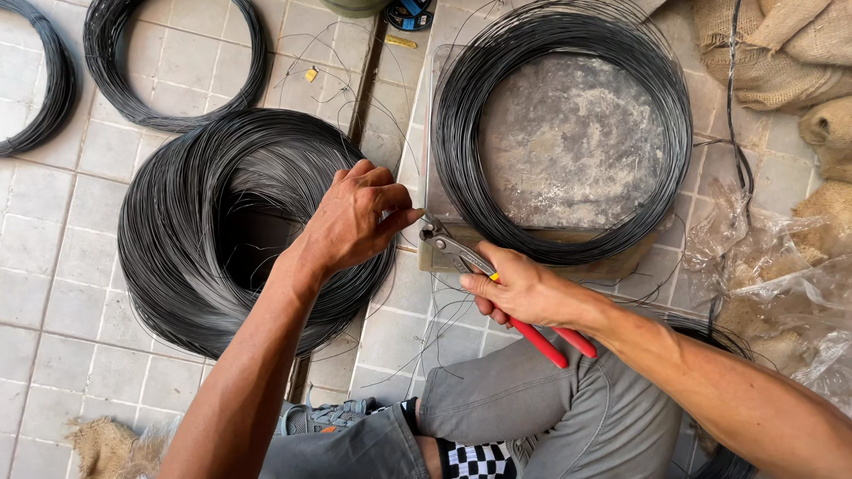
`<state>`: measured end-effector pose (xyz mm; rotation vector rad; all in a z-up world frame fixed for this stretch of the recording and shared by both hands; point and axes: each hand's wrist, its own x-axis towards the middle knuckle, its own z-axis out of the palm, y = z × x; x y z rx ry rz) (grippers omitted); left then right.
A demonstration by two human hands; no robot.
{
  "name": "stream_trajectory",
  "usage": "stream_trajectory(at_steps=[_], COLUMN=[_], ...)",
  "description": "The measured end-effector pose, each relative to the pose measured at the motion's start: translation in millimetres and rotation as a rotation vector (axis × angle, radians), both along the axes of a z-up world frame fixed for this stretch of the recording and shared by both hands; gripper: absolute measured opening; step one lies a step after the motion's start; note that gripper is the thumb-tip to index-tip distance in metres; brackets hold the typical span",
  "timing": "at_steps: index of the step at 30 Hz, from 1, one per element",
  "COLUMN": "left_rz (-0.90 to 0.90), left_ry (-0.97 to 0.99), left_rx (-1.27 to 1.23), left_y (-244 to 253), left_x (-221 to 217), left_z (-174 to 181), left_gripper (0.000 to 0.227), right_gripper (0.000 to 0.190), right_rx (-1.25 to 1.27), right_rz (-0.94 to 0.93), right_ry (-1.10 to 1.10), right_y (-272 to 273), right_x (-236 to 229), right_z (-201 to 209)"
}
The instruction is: The person sits on the floor and coils a large bundle of black wire into smaller loops. They use pliers to cut a thin wire used for bundling and then wrap the wire into neat coils, placing them on the floor.
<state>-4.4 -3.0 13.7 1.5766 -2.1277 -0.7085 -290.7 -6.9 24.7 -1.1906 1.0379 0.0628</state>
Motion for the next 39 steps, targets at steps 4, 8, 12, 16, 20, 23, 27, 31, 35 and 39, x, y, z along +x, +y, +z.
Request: stream_trajectory(at_steps=[4, 8, 12, 16, 20, 23, 27, 31, 35, 39], left_rz=[-0.032, -0.027, -0.052, -0.011, 0.077, 0.121, -0.095, -0.318, -0.248, -0.163], left_ry=[-0.041, -0.119, -0.217, -0.422, -0.641, -0.743, -0.441, -0.439, -0.44, -0.36], left_rx=[0.024, 0.062, 0.054, 0.304, 0.195, -0.308, -0.394, -0.596, -0.519, -0.593], left_y=[-1, 2, 9, 11, 16, 24, 16, 7, 5, -2], left_x=[5, 23, 31, 17, -15, -56, -121, -171, -220, -227], left_z=[2, 11, 4, 28, 36, 22, -1, -41, -113, -83], left_gripper=[0.028, 0.025, 0.028, 0.046, 0.059, 0.064, 0.076, 0.062, 0.045, 0.017], right_gripper=[0.021, 0.028, 0.044, 0.025, 0.016, 0.016, 0.032, 0.031, 0.01, 0.055], right_rx=[-0.171, -0.304, -0.373, -0.62, -0.958, -0.997, -0.995, -0.912, -1.53, -1.331], right_rz=[0.147, 0.363, 0.53, 0.823, 0.954, 0.981, 0.986, 1.367, 0.822, 0.824], right_ry=[0.129, 0.23, 0.289, 0.316, 0.305, 0.327, 0.363, 0.37, 0.651, 0.736], right_y=[3, 3, 27, 67, 122, 132, 132, 107, 14, -63], right_x=[0, 0, 30, 64, 80, 77, 71, 21, -64, -138], right_z=[-7, -18, 28, -28, -142, -159, -129, -27, 19, -7])
